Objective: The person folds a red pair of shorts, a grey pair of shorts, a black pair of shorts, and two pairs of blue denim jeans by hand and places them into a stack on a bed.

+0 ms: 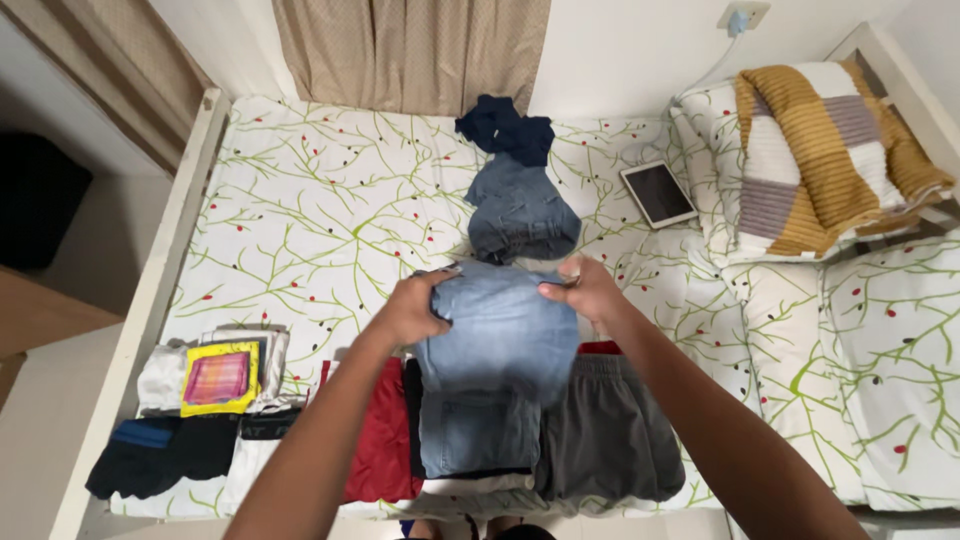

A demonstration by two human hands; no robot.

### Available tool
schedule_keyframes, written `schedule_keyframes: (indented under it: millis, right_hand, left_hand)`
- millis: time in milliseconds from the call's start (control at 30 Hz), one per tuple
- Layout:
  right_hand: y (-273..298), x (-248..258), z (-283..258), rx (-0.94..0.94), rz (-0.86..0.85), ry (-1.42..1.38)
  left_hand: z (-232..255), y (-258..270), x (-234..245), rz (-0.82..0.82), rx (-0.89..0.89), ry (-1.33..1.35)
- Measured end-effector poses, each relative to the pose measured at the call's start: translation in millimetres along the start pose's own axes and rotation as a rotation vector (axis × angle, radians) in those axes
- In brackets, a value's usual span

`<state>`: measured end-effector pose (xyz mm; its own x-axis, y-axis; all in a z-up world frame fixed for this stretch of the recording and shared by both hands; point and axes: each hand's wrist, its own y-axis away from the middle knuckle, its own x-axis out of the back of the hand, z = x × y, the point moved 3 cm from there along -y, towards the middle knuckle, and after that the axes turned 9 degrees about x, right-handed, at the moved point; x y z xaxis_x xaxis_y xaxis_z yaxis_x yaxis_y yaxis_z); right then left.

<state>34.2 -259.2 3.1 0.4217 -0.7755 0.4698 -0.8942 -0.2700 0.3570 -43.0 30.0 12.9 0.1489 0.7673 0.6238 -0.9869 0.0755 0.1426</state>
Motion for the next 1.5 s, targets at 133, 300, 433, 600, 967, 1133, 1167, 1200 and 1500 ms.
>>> schedule_keyframes:
  millis: [133,300,433,600,967,1133,1167,1200,1500]
  right_hand:
    - [21.5,-10.2,-14.2,0.091,-0.169,-0.475]
    - [24.0,-33.8,-7.3,0.329,-0.480,0.196]
    - [12.3,-48.7,-4.0,0.622,-0.235,0.725]
    - [6.0,-38.5,-26.2,0.889,-0.018,0.517]
    - [103.0,-93.1,35.8,0.900,0.044,1.020]
    - [138.7,-137.1,81.0,-0.022,-0.680,0.861]
    - [139.7,-136.2,79.6,-0.031,-0.689,0.859]
    - [136.4,-135.6,79.1,-0.026,-0.680,0.853]
    - [61.6,-147.5,94.4,0.296,0.188,0.684]
  left_hand:
    - [8.0,0.3,4.7,-0.089,0.152,-0.339]
    - [15.4,2.1,-4.3,-0.181,0.223,-0.705]
    - [5.0,-3.2,-5.0,-0.188,0.218,-0.846]
    - [20.8,-8.3,16.1,-0.051,0.103,-0.868]
    - [-32.4,86.0,-85.5,0.230,-0.073,-0.844]
    - [-88.1,134.8,-161.5,-0.359,0.114,-0.857]
    - [-98.6,136.7,-168.6,-0.479,0.161,-0.811]
    - [-108.4,139.6,-175.9,-0.598,0.207,-0.763]
    - [-71.1,58.6,-162.9,0.223,0.116,-0.512]
